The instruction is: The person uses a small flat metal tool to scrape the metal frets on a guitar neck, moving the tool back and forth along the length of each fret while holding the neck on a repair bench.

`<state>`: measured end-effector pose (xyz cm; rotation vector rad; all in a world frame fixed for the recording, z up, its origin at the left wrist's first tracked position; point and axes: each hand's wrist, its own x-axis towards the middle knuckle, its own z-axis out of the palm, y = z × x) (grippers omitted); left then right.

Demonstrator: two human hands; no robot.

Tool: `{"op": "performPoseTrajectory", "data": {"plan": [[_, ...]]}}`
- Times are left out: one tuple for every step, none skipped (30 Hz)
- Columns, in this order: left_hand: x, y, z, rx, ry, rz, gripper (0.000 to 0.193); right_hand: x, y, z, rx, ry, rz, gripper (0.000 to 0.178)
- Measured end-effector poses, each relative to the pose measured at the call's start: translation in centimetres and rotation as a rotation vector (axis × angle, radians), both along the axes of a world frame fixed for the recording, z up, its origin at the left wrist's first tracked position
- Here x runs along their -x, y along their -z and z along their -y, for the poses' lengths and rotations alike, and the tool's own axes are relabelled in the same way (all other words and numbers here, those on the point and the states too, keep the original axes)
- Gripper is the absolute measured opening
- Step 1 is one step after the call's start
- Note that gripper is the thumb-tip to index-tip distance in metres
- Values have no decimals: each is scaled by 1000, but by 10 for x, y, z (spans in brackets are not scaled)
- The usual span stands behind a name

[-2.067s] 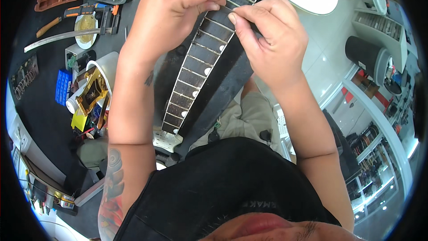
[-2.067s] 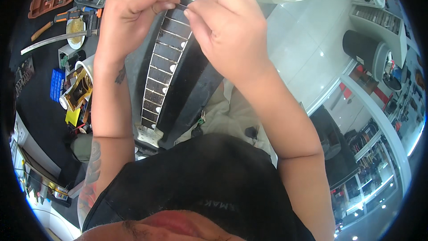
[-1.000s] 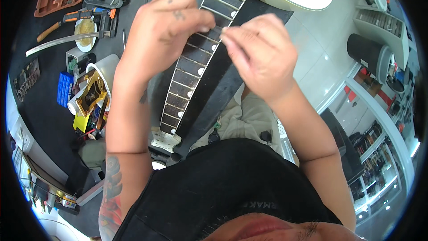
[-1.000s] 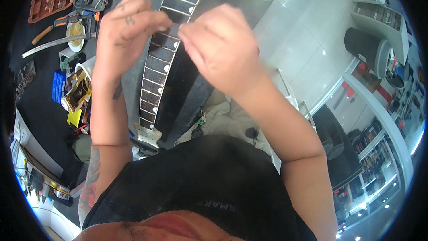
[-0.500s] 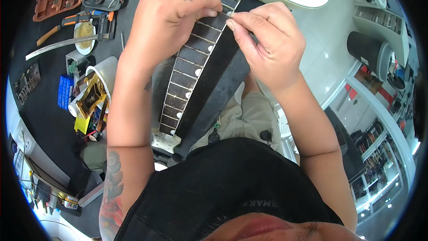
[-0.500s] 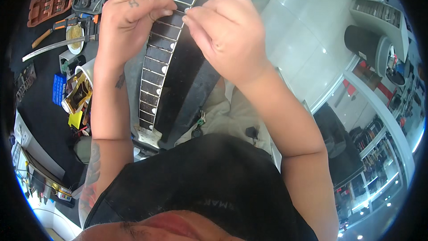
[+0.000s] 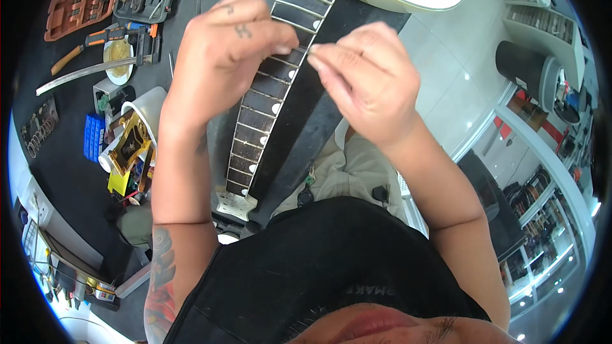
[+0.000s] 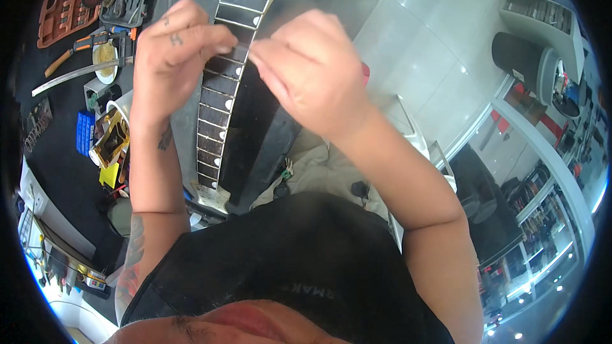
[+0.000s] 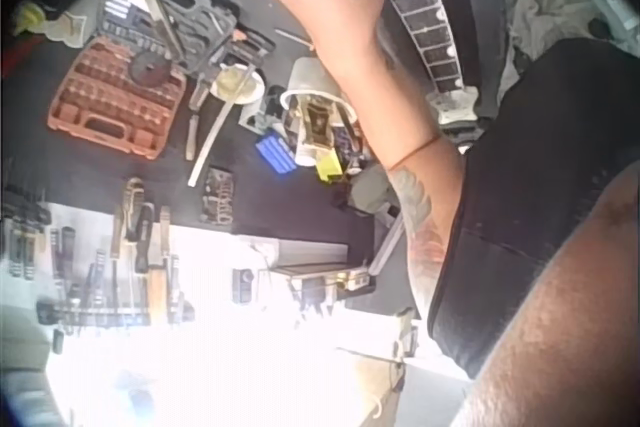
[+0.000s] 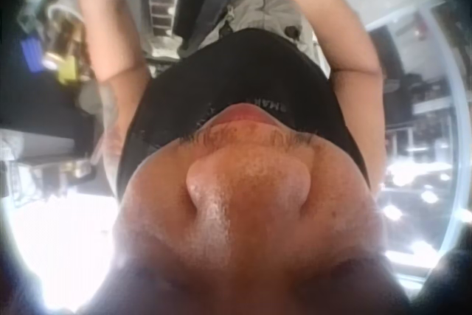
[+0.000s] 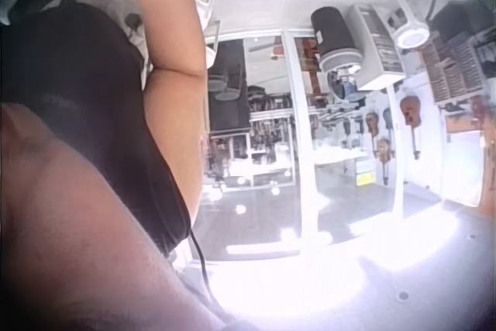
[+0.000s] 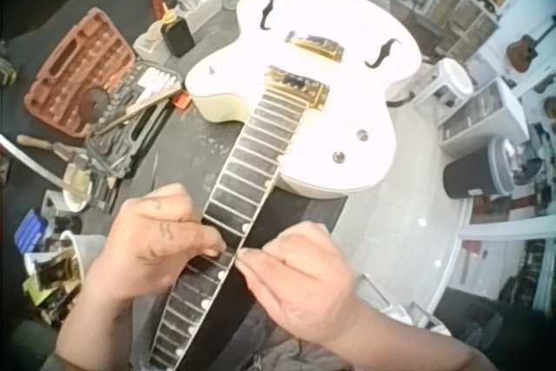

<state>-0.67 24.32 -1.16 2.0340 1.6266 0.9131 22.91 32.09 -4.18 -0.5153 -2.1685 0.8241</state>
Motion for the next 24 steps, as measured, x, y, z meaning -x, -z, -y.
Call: {"op": "performPoseTrajectory", "data": {"plan": [[-1, 0, -8, -41, -19, -19, 28, 4, 5, -6, -43, 19, -46, 26], [-2, -1, -12, -82, -38, -39, 29, 5, 4, -9, -40, 19, -48, 26], [-3, -2, -11, -79, -38, -41, 29, 4, 4, -11, -48, 43, -34, 26], [-4, -1, -12, -93, -40, -57, 30, 3, 3, -14, -60, 70, -16, 27], [-5, -1, -14, -107, -42, -73, 30, 2, 4, -9, -49, 70, -18, 27], [-5, 0, -9, -110, -39, -71, 30, 0, 3, -3, -51, 73, -16, 27], [-3, -1, 1, -52, -20, -31, 29, -1, 1, 3, -20, 39, -15, 27], [-1, -2, 6, 6, 0, 9, 28, -2, 0, 5, 11, 5, -15, 27], [0, -3, 4, 18, 13, 26, 28, -2, 0, 2, -1, 3, -24, 27], [-1, -5, 1, 21, 9, 25, 28, -1, 1, -1, 2, -1, -25, 27], [-2, -4, -7, -29, -16, -14, 28, 0, 2, -9, -21, 20, -27, 27], [-4, -2, -13, -79, -40, -54, 28, 2, 4, -13, -44, 40, -28, 27], [-6, 1, -17, -82, -49, -38, 27, 1, 5, -16, -73, 65, -28, 27], [-6, -1, -14, -83, -46, -37, 27, 0, 5, -13, -74, 67, -27, 27], [-6, -5, -8, -49, -22, -34, 26, -1, 5, -8, -53, 51, -34, 26], [-4, -7, -4, -14, 1, -31, 26, -2, 5, -4, -32, 34, -40, 26], [-3, -6, -2, -16, 3, -30, 26, -3, 3, -3, -33, 36, -39, 26], [-2, -4, 0, -6, 14, -2, 26, -3, 2, -3, -30, 22, -35, 26], [-1, -4, 3, 9, 23, 22, 26, -4, 1, -1, -22, 6, -34, 26], [-3, -4, 0, 12, 23, 21, 26, -3, 2, -4, -19, 6, -35, 26], [-6, -3, -8, -30, -6, -15, 26, -3, 4, -11, -29, 22, -34, 26], [-8, -2, -15, -75, -35, -53, 27, -2, 6, -16, -42, 38, -35, 27], [-8, -2, -16, -84, -36, -41, 28, -3, 7, -16, -40, 37, -33, 28], [-8, -4, -12, -84, -37, -45, 28, -3, 7, -13, -40, 36, -37, 28]]}}
